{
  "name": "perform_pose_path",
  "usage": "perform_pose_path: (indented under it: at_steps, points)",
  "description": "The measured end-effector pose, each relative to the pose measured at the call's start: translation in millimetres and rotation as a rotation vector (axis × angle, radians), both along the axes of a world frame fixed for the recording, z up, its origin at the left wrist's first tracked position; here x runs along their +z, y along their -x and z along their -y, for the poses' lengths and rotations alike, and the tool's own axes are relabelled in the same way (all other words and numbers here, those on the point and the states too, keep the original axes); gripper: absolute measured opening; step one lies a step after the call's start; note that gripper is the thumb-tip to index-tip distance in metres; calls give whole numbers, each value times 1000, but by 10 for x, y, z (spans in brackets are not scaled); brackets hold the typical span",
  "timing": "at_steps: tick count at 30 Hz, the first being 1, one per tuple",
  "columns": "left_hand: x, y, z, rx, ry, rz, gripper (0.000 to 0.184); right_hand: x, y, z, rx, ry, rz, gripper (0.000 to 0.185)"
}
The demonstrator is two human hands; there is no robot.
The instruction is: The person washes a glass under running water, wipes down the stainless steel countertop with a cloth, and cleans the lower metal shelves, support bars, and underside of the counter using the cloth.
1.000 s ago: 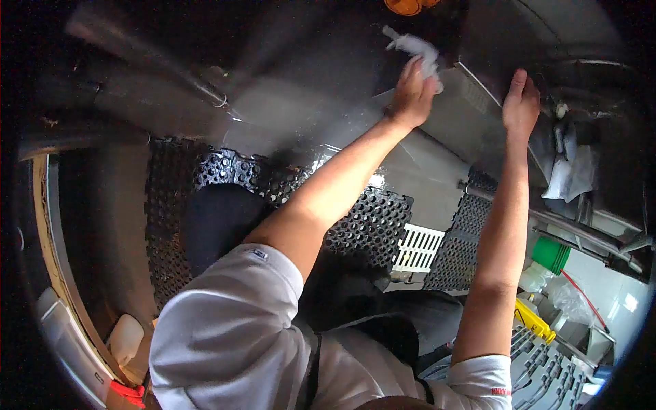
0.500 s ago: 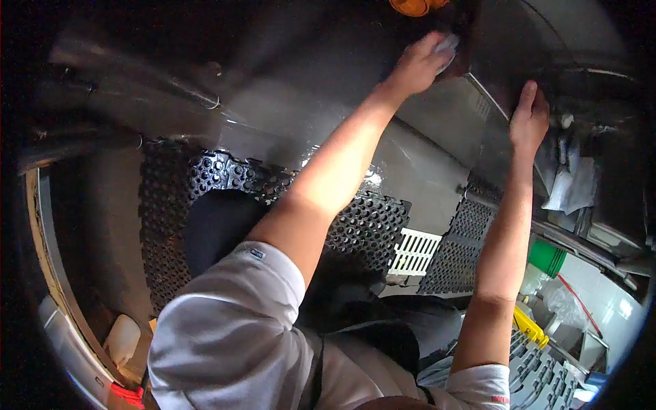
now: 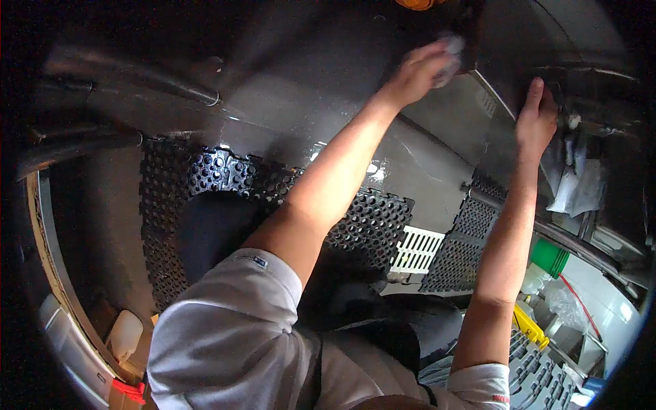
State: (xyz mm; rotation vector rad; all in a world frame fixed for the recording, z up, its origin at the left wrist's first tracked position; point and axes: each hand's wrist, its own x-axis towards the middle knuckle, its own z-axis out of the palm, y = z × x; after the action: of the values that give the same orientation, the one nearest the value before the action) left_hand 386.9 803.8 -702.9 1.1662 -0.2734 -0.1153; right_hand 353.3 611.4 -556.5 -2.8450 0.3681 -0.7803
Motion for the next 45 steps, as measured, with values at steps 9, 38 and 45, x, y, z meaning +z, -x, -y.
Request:
perform_pose_path:
  at_steps: [9,38,45]
  points:
    - [-1587,-271,401,231,-661,229,42,30,-17,-29,2,-23,5,72]
    - [-1527,-1244,653,-169,-31,-96,48,-38,-50,110,10,21,31,70]
    - [-1541,-589,165,-195,-683,-475,63,-33,-75,124,43,25,58,62]
